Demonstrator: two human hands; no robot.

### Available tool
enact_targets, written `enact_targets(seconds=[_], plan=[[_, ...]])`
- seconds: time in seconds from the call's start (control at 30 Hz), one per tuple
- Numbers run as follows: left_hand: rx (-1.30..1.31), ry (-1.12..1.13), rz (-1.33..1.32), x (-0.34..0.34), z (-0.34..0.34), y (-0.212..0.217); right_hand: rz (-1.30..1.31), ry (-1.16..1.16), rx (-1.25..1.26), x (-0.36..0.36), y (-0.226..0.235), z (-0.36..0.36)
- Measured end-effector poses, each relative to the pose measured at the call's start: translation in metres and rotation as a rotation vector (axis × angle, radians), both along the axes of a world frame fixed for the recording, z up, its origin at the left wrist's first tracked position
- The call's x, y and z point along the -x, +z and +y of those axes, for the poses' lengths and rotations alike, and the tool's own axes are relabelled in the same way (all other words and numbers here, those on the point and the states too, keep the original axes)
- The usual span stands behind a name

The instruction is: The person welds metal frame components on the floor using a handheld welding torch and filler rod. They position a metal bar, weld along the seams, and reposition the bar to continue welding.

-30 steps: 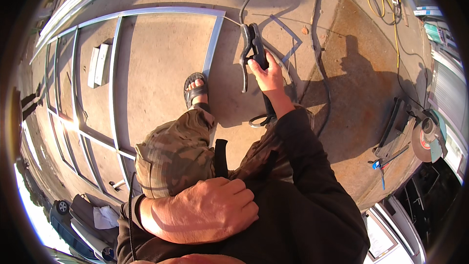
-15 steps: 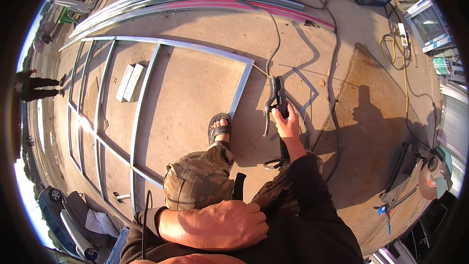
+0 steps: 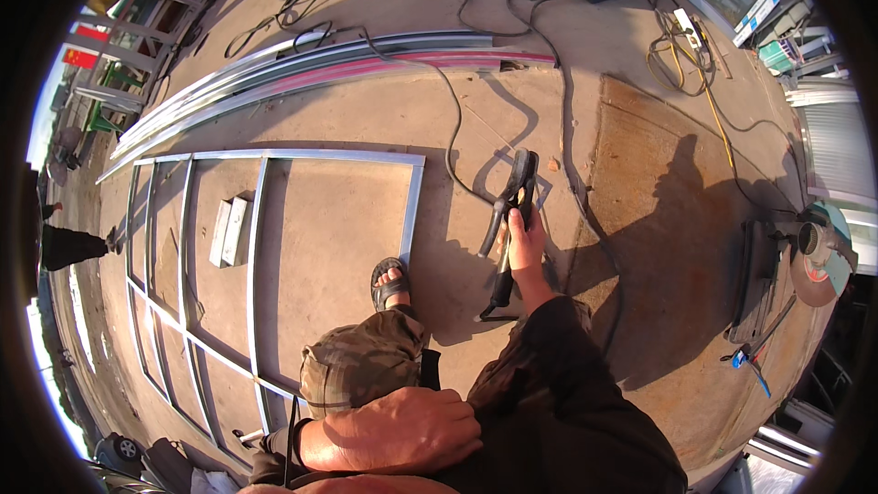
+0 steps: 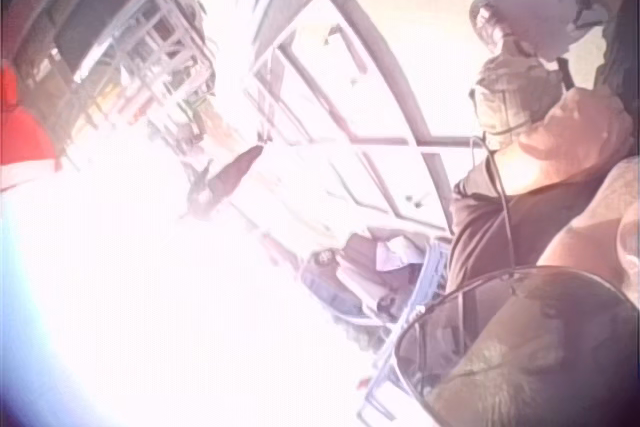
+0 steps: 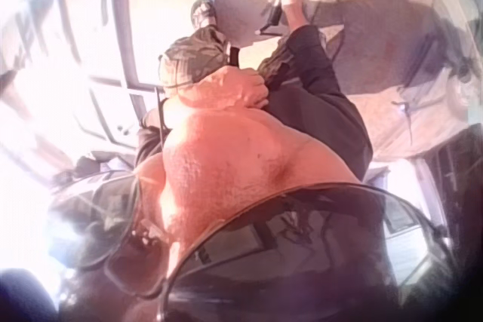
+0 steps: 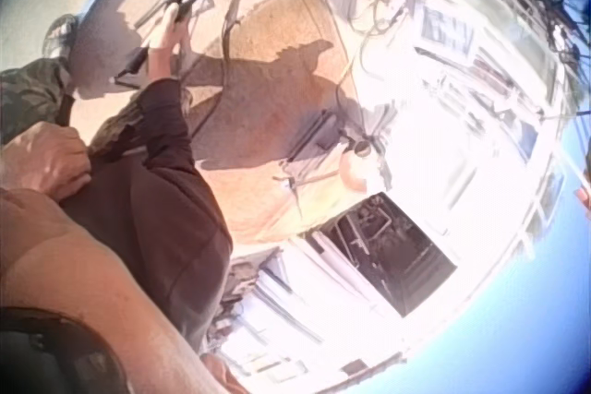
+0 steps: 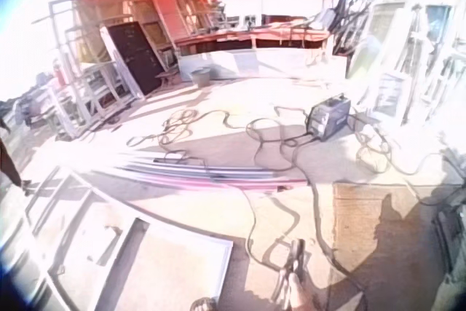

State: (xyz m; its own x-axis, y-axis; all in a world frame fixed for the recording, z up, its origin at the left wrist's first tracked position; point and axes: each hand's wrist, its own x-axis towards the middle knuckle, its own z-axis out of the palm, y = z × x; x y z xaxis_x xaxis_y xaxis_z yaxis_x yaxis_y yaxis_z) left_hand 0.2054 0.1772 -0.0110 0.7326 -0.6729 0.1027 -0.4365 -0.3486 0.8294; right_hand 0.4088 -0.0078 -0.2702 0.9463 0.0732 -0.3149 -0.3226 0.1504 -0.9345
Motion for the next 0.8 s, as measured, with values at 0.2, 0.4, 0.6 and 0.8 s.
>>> enact_targets(seconds=[0.2, 0.4, 0.6, 0.8], plan=[[0.020, -0.022, -0.008, -0.006, -0.006, 0.004, 0.041, -0.504, -0.284, -0.027, 0.014, -0.038], [0.018, -0.051, -0.001, -0.013, -0.014, 0.006, 0.263, -0.161, -0.508, -0.014, 0.010, -0.046], [0.019, -0.040, -0.013, -0.015, -0.012, 0.007, 0.106, -0.355, -0.371, -0.017, 0.015, -0.047], [-0.004, -0.072, 0.041, -0.020, -0.009, 0.010, 0.191, -0.487, -0.397, -0.028, 0.020, -0.048]])
